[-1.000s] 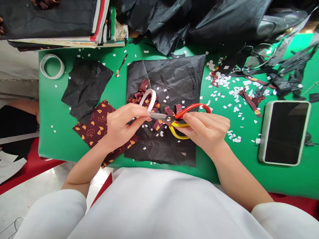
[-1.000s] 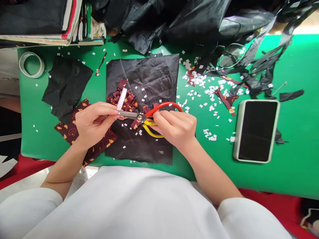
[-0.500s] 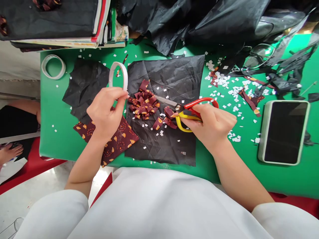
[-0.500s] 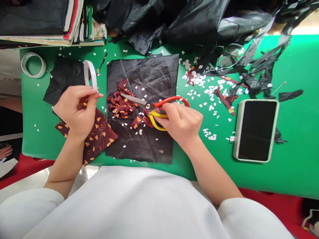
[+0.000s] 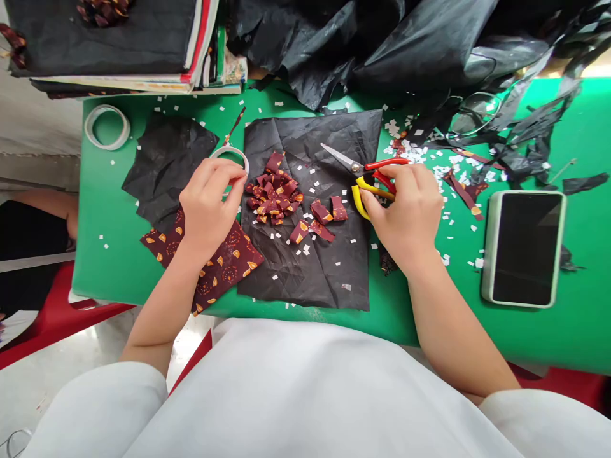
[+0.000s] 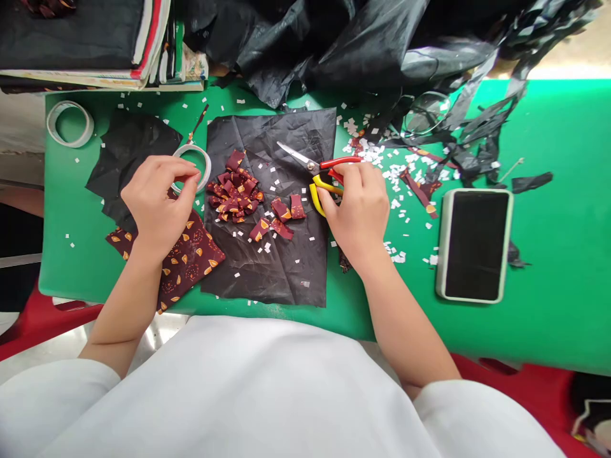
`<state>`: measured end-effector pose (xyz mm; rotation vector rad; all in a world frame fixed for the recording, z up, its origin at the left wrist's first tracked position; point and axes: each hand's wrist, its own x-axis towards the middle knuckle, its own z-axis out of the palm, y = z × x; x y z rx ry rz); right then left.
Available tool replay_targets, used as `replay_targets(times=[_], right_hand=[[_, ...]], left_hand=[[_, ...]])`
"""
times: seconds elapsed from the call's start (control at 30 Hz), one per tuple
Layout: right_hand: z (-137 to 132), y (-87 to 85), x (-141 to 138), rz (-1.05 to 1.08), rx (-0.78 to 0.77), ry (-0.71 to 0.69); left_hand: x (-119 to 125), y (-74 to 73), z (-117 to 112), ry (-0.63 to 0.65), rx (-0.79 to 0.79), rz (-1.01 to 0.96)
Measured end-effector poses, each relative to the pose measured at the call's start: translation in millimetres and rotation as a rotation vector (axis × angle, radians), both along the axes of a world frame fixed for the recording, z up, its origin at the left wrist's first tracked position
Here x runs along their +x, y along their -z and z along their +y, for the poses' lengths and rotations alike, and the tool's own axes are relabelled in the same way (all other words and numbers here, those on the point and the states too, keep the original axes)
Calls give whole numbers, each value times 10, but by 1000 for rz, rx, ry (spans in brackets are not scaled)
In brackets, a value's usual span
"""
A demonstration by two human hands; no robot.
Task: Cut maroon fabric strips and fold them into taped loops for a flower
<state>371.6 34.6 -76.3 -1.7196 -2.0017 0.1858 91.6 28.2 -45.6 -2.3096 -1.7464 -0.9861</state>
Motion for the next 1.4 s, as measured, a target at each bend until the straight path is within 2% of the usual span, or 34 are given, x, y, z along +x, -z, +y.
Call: replay_targets(times=[0.2, 0.3, 0.43, 0.53, 0.63, 0.73, 0.83, 0.97, 1.07, 1.17, 1.27, 1.4], right_hand=[[2, 18, -11, 49, 4, -63], [8, 11, -21, 24, 53, -78], [46, -42, -90, -33, 184, -116], [130, -118, -224, -66, 229, -263], [283, -212, -430, -120, 185, -463], [493, -286, -651, -177, 88, -604], [730, -291, -817, -215, -18, -666], [993, -205, -916, -159, -127, -764], [1058, -165, -940, -105, -208, -771], [965, -206, -949, 13, -248, -725], [715, -311, -947, 228, -282, -584], [223, -414, -939, 584, -315, -401]], left_hand=[[56, -28, -49, 148, 79, -78], [73, -77, -40, 158, 81, -159], [116, -138, -2, 131, -21, -366], [155, -119, 28, 129, -158, -565], [179, -43, 42, 121, -274, -728], [188, 40, 26, 93, -351, -824], [195, 80, -8, 80, -392, -877], [202, 77, -28, 106, -433, -903], [197, 72, -22, 109, -441, -906], [189, 71, -20, 117, -429, -897], [192, 45, -45, 130, -397, -871], [213, -51, -125, 212, -309, -762]])
